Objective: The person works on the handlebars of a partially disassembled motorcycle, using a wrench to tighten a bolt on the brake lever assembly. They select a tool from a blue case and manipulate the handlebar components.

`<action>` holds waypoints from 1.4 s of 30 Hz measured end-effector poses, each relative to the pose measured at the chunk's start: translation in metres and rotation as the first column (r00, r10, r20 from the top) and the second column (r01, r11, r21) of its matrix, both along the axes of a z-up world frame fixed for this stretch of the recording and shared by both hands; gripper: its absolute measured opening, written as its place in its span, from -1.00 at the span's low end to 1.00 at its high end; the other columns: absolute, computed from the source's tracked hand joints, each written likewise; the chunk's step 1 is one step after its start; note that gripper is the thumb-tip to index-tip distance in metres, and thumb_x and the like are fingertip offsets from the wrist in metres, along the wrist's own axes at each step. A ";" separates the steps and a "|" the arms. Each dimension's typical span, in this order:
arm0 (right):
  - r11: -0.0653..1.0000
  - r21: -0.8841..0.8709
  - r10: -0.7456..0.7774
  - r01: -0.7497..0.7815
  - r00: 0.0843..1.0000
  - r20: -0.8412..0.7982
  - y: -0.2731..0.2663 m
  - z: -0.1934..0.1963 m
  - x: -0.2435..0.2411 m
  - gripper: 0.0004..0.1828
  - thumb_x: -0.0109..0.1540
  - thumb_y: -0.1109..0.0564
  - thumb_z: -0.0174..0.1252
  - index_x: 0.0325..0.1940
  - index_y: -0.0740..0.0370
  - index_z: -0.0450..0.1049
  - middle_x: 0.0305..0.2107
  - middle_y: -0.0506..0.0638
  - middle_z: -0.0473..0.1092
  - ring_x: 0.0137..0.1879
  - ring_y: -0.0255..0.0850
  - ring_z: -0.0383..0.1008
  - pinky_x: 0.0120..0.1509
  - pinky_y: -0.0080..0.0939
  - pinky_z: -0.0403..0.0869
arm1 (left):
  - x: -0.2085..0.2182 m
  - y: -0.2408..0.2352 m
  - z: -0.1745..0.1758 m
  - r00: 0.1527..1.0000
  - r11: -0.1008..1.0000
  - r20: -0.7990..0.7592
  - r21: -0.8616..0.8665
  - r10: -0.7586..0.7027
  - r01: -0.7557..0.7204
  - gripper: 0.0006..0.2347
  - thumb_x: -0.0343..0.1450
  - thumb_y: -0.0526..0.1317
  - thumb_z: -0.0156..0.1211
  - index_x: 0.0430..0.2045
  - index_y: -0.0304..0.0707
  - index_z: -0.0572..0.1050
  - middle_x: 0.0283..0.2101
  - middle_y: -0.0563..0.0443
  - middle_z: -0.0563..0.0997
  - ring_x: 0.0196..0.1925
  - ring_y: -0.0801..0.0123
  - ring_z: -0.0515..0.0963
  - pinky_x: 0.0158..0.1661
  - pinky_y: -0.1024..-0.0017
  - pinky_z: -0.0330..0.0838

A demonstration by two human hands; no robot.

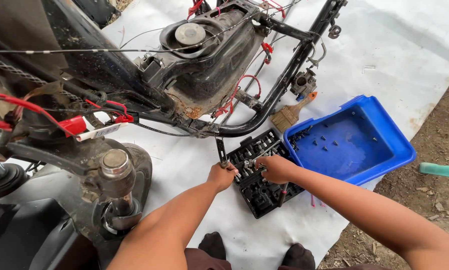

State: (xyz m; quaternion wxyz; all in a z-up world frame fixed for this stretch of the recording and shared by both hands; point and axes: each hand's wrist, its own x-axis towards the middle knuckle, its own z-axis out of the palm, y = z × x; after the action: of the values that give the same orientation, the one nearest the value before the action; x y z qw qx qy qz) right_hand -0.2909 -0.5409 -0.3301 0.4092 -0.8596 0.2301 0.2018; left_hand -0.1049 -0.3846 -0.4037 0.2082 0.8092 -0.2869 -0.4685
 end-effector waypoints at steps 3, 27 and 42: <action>0.996 -0.007 -0.087 0.087 0.996 -0.015 0.002 0.004 0.005 -0.63 0.14 0.17 0.15 0.05 0.03 0.43 -0.42 0.15 0.53 -0.18 0.07 0.58 -0.07 0.05 0.49 | -0.001 -0.002 0.011 1.000 1.000 -0.022 0.018 -0.009 0.009 -0.87 0.40 -0.14 0.30 -0.38 -0.16 0.66 -0.28 0.05 0.66 -0.24 0.26 0.66 -0.14 0.29 0.54; 0.953 -0.273 -0.168 0.131 0.979 -0.116 0.007 -0.032 0.039 -0.50 0.20 -0.10 0.29 -0.07 0.36 0.35 -0.32 0.32 0.52 -0.09 0.28 0.55 0.01 0.18 0.52 | -0.025 -0.020 0.067 0.926 0.949 0.267 0.242 -0.266 0.203 -0.70 0.38 -0.04 0.37 -0.16 -0.15 0.47 -0.08 -0.10 0.60 -0.02 0.00 0.61 -0.08 0.15 0.53; 0.960 -0.280 -0.080 0.024 0.978 -0.191 0.000 -0.014 0.024 -0.64 0.11 -0.06 0.23 -0.31 0.32 0.63 -0.35 0.30 0.56 -0.19 0.19 0.61 -0.03 0.05 0.59 | -0.039 -0.008 0.078 0.636 0.748 0.418 0.193 -0.649 0.635 -0.52 0.52 0.01 0.08 0.24 -0.24 0.14 0.13 -0.25 0.35 0.07 -0.01 0.49 0.03 0.08 0.42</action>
State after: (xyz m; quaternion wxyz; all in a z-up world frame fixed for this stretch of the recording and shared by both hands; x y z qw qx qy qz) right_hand -0.2665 -0.5413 -0.3439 0.2652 -0.8772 0.3184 0.2422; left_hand -0.1437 -0.3929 -0.3253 -0.0573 0.7437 -0.5893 -0.3103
